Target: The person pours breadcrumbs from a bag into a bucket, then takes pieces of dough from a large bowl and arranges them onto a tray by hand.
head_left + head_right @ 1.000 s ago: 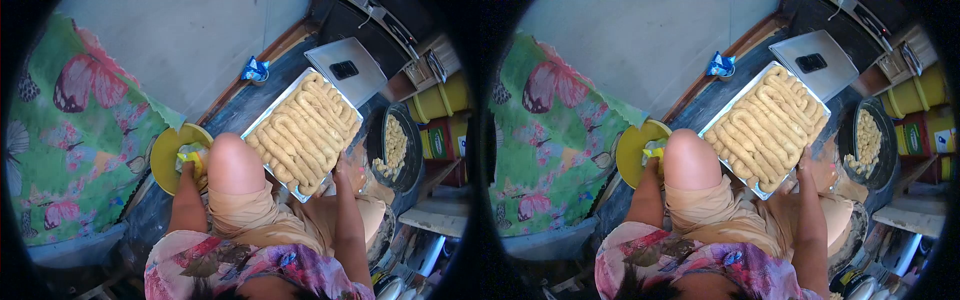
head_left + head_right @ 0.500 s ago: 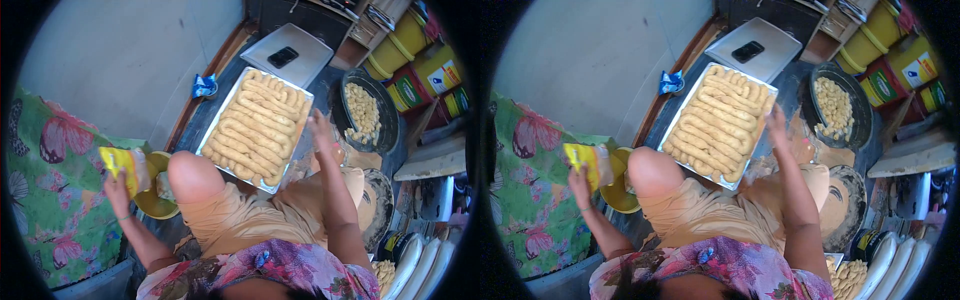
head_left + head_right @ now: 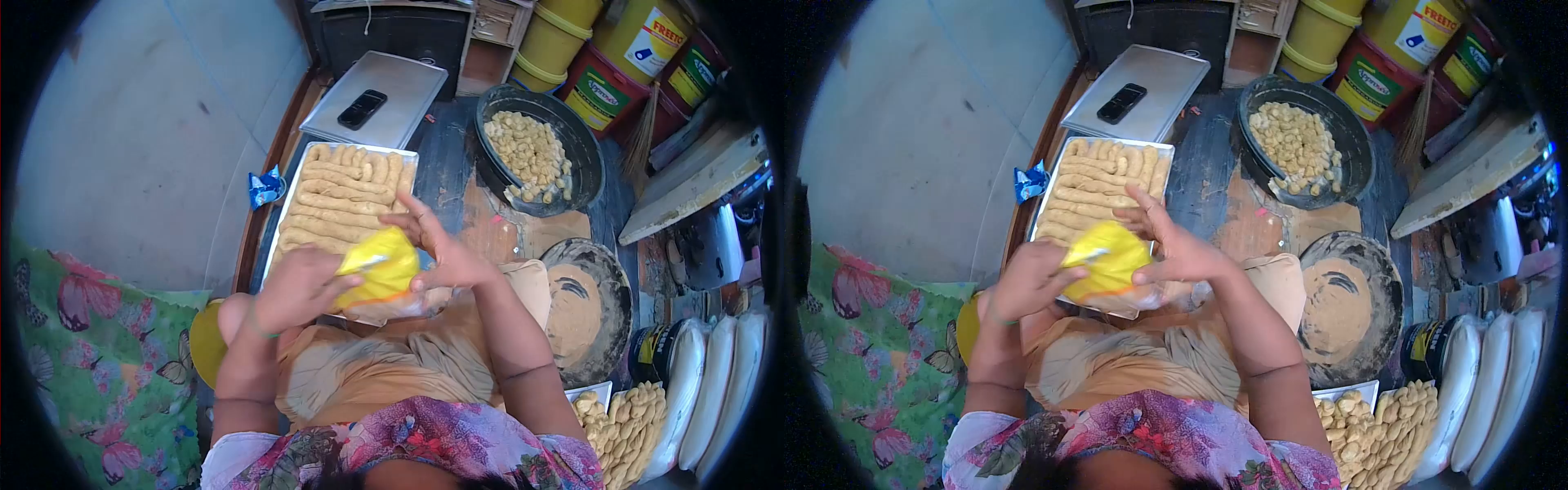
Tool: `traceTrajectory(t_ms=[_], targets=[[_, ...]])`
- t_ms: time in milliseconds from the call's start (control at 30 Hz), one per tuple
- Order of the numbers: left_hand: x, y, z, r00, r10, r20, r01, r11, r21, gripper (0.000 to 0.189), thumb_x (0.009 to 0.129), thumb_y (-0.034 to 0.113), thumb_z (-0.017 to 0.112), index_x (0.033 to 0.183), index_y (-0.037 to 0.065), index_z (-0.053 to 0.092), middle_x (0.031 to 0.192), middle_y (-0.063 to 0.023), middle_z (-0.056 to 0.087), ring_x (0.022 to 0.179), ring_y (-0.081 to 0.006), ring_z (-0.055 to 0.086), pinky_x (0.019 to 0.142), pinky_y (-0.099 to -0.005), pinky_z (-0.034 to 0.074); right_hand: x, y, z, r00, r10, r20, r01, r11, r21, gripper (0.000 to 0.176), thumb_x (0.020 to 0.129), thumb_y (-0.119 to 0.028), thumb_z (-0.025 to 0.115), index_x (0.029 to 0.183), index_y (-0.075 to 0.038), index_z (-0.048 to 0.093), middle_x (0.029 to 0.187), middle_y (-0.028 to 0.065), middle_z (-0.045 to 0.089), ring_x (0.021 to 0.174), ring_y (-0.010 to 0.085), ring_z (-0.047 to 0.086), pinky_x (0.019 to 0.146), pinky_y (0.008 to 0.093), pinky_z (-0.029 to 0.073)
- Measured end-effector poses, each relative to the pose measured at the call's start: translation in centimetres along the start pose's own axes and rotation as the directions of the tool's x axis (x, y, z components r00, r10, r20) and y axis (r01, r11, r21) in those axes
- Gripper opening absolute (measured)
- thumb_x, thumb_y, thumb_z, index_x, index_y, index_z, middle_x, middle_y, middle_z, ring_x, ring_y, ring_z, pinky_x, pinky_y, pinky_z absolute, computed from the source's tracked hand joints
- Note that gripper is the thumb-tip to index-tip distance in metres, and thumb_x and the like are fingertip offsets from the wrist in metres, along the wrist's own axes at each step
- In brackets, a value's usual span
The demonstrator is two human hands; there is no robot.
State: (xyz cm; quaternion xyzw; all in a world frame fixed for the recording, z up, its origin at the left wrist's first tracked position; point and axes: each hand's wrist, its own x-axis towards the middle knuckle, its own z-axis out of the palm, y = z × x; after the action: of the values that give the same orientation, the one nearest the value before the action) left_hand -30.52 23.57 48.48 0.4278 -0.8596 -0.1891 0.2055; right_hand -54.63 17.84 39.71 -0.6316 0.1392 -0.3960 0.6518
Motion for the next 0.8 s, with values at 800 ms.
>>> traceTrajectory(t_ms=[800], targets=[[-8.4,-9.4,-1.5,0.739,-0.522,-0.427,0.582,0.813,0.013,0.031,0.089,0.021,0.062,0.111,-0.001,0.06,0.112,-0.0131,0.061,0.108,-0.0252,0.055,0.094,-0.0349,0.041,-4.1,24.2,-14.0,0.477,0.134,-0.869,-0.838,0.368,-0.403,0.033,0.089,-0.033,0.057,0.105,-0.005,0.064,0.091,0.0247,0.065,0.089,0.0407,0.062,0.078,0.0473,0.048]])
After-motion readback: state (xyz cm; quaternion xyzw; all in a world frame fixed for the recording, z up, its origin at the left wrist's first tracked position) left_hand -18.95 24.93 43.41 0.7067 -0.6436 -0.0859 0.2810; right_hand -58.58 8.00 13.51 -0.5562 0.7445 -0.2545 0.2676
